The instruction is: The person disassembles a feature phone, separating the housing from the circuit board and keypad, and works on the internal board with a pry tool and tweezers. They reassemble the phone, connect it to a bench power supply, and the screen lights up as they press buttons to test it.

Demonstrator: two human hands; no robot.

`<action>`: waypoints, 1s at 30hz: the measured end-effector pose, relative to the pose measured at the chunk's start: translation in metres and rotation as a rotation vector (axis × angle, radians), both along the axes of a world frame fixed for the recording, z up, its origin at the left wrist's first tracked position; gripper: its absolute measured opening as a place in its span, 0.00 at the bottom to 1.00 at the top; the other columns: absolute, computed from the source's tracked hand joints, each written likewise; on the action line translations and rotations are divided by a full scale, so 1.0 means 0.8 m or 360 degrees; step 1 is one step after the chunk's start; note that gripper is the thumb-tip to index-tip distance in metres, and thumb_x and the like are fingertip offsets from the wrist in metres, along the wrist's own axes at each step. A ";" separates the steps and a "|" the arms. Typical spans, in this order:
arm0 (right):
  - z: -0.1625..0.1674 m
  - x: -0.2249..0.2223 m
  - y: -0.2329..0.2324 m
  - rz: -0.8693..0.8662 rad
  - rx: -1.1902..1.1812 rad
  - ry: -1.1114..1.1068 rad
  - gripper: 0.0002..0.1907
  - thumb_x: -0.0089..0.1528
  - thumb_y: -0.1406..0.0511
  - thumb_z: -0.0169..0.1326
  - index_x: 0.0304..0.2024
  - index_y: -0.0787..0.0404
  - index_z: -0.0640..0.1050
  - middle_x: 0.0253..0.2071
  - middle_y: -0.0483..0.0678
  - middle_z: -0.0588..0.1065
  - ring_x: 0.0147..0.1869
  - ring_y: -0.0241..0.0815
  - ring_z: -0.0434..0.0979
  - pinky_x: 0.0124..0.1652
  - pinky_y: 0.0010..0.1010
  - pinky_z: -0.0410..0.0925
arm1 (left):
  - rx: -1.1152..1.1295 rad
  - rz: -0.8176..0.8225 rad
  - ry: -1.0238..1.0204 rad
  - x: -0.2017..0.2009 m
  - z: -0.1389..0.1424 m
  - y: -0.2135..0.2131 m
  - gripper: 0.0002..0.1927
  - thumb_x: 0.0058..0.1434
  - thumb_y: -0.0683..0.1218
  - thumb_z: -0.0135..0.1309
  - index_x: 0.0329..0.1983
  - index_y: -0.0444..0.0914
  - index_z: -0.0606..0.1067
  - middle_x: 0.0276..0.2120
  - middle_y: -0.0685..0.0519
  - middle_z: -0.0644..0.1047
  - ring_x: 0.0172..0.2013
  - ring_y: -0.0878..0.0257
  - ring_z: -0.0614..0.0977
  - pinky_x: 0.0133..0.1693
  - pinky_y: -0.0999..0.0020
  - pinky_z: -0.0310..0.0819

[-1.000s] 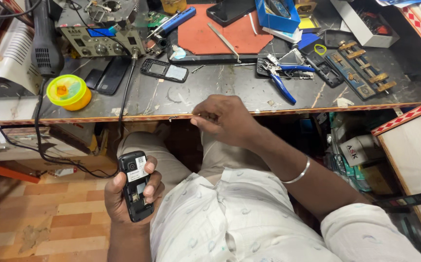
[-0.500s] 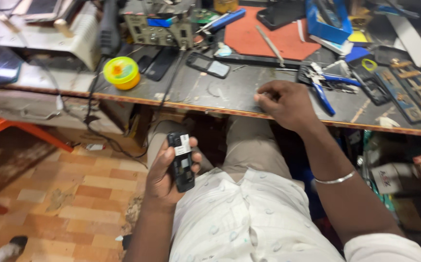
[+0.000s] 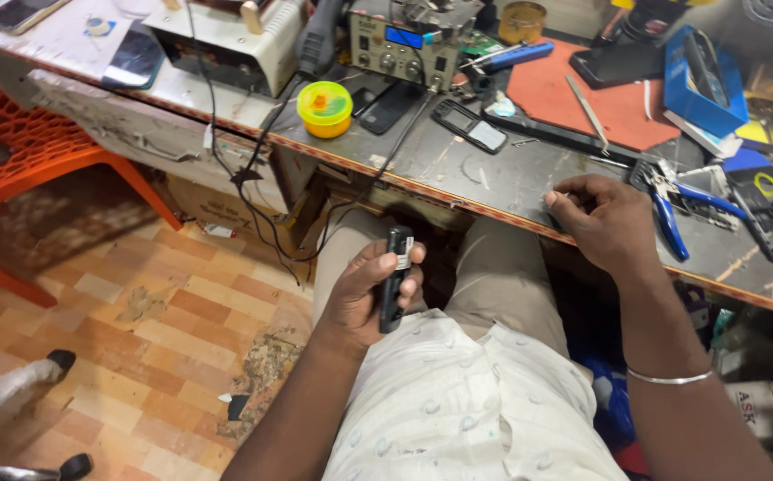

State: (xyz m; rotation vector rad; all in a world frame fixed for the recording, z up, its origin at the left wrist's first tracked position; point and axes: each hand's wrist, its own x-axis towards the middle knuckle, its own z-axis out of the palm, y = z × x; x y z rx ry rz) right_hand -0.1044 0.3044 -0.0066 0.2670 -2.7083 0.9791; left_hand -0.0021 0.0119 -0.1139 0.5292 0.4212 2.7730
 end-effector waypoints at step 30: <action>0.101 -0.152 -0.358 0.1296 0.1177 0.0202 0.23 0.50 0.67 0.69 0.47 0.62 0.79 0.46 0.57 0.78 0.52 0.59 0.77 0.50 0.47 0.70 | 0.0288 0.0252 -0.0279 -0.026 0.006 -0.081 0.28 0.73 0.55 0.47 0.67 0.32 0.65 0.63 0.35 0.72 0.54 0.46 0.82 0.50 0.58 0.82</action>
